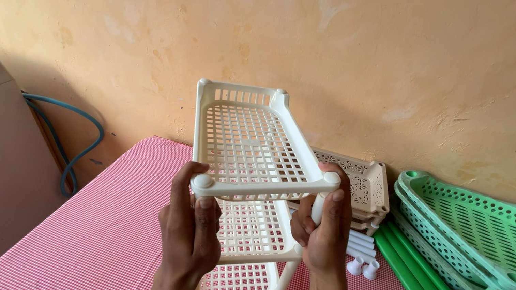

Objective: The person assembles a small white plastic two-tier rack by inserting vertical poles into tray slots and attaching a top tray. They then disassemble the rack by removing the top tray and poles, and finally reassemble it again.

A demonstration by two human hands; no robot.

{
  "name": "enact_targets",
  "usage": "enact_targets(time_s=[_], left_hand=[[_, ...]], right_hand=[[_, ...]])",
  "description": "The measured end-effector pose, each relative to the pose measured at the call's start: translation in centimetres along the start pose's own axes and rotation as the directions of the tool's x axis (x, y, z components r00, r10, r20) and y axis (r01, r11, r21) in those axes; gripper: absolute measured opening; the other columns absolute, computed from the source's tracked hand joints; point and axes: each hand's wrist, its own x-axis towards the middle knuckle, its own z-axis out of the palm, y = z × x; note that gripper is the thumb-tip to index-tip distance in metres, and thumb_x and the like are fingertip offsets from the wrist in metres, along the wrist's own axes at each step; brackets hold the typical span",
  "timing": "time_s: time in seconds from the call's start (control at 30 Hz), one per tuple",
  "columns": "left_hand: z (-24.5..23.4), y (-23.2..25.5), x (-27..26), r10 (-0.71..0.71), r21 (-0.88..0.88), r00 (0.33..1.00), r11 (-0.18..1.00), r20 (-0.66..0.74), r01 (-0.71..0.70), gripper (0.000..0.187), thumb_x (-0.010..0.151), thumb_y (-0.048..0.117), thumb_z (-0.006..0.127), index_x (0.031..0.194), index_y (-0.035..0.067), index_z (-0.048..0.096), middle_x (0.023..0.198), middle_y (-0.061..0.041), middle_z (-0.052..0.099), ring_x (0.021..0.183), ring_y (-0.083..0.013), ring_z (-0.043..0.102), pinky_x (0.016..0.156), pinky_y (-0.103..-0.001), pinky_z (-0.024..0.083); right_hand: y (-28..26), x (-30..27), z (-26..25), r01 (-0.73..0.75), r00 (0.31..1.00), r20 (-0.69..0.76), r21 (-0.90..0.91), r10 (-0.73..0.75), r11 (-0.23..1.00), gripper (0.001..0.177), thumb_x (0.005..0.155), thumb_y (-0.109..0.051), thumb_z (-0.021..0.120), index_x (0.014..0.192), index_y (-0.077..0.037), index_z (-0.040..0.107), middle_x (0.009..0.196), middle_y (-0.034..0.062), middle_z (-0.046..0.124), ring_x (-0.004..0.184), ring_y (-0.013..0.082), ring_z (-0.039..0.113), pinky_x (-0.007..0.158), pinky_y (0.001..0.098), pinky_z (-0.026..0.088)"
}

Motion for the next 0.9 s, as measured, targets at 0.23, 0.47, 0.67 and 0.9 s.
enact_targets(time_s=[0.23,0.47,0.67,0.9], left_hand=[[0.4,-0.4,0.0,0.004,0.013,1.0,1.0,0.003,-0.004,0.045,0.11,0.035,0.03,0.134,0.0,0.045,0.052,0.001,0.055,0.038,-0.0074,0.053,0.036,-0.028,0.035],[0.0,-0.6,0.9,-0.001,-0.013,0.999,1.0,-0.033,0.0,0.047,0.11,0.036,0.031,0.137,-0.001,0.042,0.051,0.0,0.051,0.04,-0.0086,0.05,0.038,-0.028,0.035],[0.0,0.0,0.7,-0.038,-0.112,0.996,0.993,-0.083,0.029,0.038,0.111,0.033,0.04,0.118,-0.003,0.035,0.054,-0.002,0.053,0.042,-0.0102,0.05,0.038,-0.028,0.036],[-0.2,0.1,1.0,0.034,0.199,0.996,0.98,-0.083,-0.017,0.028,0.109,0.026,0.039,0.1,0.001,0.05,0.056,-0.002,0.055,0.037,-0.0096,0.05,0.033,-0.027,0.036]], right_hand=[[-1.0,0.1,0.6,-0.099,0.99,-0.106,-0.076,0.091,0.992,0.065,0.101,-0.058,0.04,0.153,-0.018,0.043,0.055,-0.0052,0.034,0.04,0.0027,0.023,0.035,0.0212,0.021],[0.3,-0.1,1.2,0.041,0.991,-0.124,-0.09,-0.052,0.995,0.034,0.107,-0.041,0.039,0.113,-0.008,0.046,0.055,-0.0006,0.042,0.039,0.0059,0.032,0.036,0.0226,0.028],[1.1,-0.5,0.1,-0.014,0.992,-0.123,-0.18,-0.008,0.984,0.039,0.109,-0.037,0.041,0.094,-0.003,0.054,0.057,0.0003,0.042,0.043,0.0075,0.034,0.04,0.0241,0.03],[1.4,-0.5,-0.3,-0.028,0.993,-0.121,-0.089,0.017,0.996,0.042,0.108,-0.041,0.04,0.094,-0.003,0.05,0.057,0.0012,0.039,0.04,0.0092,0.032,0.038,0.026,0.028]])
